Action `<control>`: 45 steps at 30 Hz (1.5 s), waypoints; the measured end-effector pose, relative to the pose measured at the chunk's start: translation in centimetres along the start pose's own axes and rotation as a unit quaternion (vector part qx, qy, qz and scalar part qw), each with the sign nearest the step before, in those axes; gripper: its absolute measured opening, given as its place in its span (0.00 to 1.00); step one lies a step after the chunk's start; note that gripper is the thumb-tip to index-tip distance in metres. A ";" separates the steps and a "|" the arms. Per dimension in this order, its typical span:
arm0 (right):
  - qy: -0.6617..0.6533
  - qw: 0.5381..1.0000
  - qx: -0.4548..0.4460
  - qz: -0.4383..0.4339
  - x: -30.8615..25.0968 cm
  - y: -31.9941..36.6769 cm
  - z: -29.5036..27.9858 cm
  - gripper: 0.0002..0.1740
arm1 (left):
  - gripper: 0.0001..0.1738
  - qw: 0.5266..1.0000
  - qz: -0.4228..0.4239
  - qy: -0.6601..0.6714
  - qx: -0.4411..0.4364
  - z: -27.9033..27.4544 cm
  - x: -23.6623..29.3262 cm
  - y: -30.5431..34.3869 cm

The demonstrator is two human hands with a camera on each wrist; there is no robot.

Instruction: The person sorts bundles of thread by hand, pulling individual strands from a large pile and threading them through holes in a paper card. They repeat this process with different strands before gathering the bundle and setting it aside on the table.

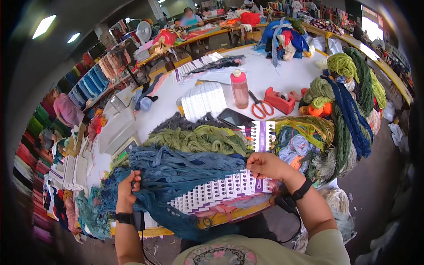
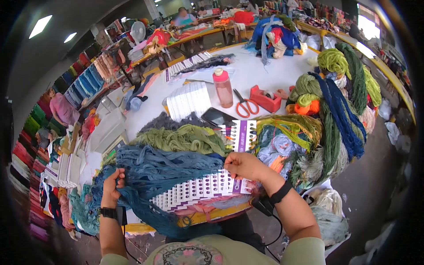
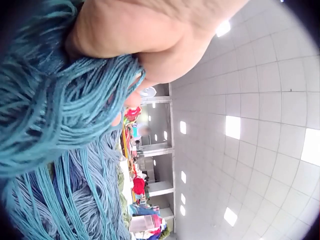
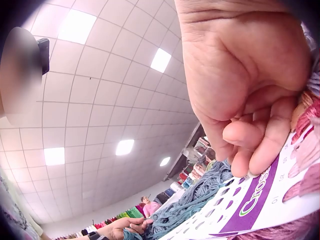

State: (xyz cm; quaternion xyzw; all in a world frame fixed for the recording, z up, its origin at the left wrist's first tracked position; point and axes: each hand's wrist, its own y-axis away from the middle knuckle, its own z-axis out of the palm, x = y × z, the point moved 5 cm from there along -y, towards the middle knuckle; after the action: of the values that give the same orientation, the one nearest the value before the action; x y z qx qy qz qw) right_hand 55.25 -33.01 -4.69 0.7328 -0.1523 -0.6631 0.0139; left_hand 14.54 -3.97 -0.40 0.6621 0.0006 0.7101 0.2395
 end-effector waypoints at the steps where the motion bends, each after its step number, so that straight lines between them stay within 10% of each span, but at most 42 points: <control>1: -0.019 1.000 0.002 -0.003 0.1 0.0 0.1 0.09 | 0.14 1.000 0.012 -0.007 0.023 -0.8 -0.4 -0.1; 13: 0.059 0.997 0.043 -0.015 -1.8 1.2 0.6 0.08 | 0.14 0.997 0.038 -0.065 0.021 3.0 0.0 4.9; 16: 0.348 0.907 0.160 -0.173 -11.9 5.0 2.3 0.12 | 0.20 0.955 0.141 0.146 -0.217 6.2 2.7 7.1; 18: 0.277 0.900 0.166 -0.293 -16.7 5.9 4.6 0.19 | 0.21 0.945 0.248 0.096 -0.191 10.1 5.2 9.9; 20: 0.380 0.794 0.197 -0.431 -18.8 4.5 7.0 0.26 | 0.21 0.940 0.280 0.065 -0.187 14.0 5.0 10.0; 23: 0.430 0.808 0.159 -0.370 -15.7 1.8 8.6 0.34 | 0.22 0.897 0.396 -0.120 -0.154 15.5 3.8 10.6; 25: 0.459 0.813 0.151 -0.323 -15.3 2.5 8.2 0.40 | 0.28 0.703 0.544 -0.442 -0.123 15.8 5.6 12.6; 30: 0.474 0.772 0.207 -0.368 -16.0 2.5 8.3 0.40 | 0.29 0.749 0.502 -0.416 -0.123 16.5 1.8 7.8; 32: 0.558 0.759 0.162 -0.293 -6.5 -4.2 8.0 0.39 | 0.32 0.684 0.442 -0.565 -0.133 18.0 -3.5 3.4; 36: 0.588 0.757 0.194 -0.208 -8.3 -3.3 7.5 0.37 | 0.33 0.695 0.401 -0.587 -0.109 20.9 -3.8 4.3; 38: 0.581 0.759 0.122 -0.265 -7.2 -2.5 9.8 0.36 | 0.31 0.565 0.511 -0.624 -0.172 22.1 -8.3 4.6; 45: 0.618 0.735 0.166 -0.225 -4.3 -2.1 5.3 0.34 | 0.25 0.635 0.496 -0.560 -0.191 22.9 -5.4 7.3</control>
State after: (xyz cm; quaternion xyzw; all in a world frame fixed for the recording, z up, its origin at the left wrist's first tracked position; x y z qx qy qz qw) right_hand 50.22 -29.00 -1.65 0.9848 -0.0478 -0.0119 -0.1664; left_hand 33.67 -19.53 -0.32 0.7726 -0.5982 0.1995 -0.0733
